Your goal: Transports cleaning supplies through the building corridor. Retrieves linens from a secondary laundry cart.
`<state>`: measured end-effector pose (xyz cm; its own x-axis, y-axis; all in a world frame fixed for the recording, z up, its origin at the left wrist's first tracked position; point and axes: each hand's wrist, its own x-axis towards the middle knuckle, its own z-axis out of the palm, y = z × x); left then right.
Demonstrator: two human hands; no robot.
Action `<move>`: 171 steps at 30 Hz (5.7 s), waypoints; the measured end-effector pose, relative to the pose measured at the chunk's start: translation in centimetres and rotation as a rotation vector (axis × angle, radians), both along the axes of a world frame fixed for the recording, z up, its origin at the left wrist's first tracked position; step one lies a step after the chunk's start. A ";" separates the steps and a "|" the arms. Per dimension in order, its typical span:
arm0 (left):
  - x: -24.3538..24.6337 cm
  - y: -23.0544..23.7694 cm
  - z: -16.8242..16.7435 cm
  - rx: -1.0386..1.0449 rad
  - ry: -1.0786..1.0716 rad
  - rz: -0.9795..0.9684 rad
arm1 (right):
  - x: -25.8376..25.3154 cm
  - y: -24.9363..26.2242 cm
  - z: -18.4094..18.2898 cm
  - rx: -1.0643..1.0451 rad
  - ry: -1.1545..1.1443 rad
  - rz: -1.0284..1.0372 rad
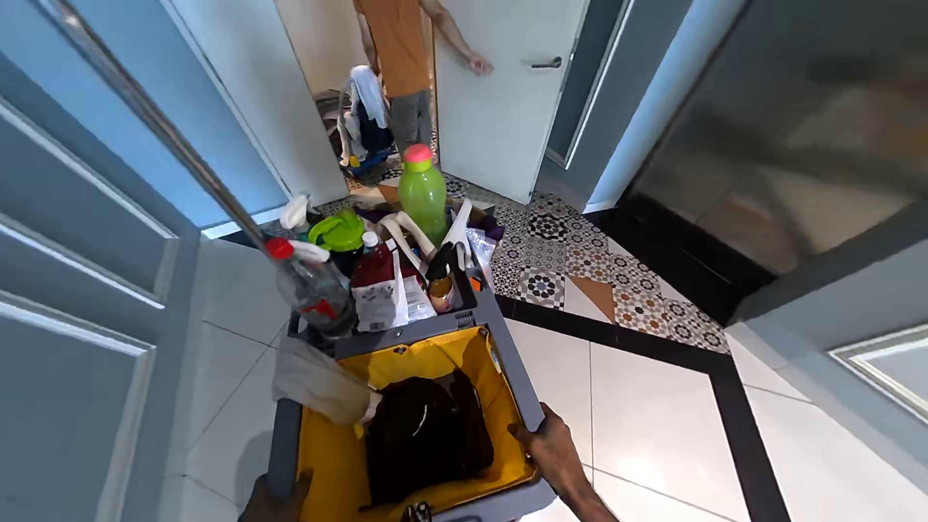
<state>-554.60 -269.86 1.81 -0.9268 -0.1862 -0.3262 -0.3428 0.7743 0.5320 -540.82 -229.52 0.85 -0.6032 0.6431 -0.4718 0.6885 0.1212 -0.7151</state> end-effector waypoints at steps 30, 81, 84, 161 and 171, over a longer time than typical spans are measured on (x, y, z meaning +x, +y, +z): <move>-86.7 31.7 0.6 0.001 -0.012 0.024 | -86.1 30.4 1.8 0.104 -0.108 -0.013; -204.3 80.8 0.9 0.148 -0.007 0.397 | -218.0 81.5 1.9 0.360 -0.237 0.373; -210.0 82.4 1.0 0.203 -0.012 0.449 | -226.0 83.2 2.2 0.411 -0.285 0.401; -335.5 -40.7 -1.8 0.307 0.553 1.675 | -389.0 -71.7 2.8 0.639 0.341 1.641; -345.7 -75.5 -0.6 0.185 0.380 1.740 | -400.1 -108.5 3.1 0.641 0.141 1.697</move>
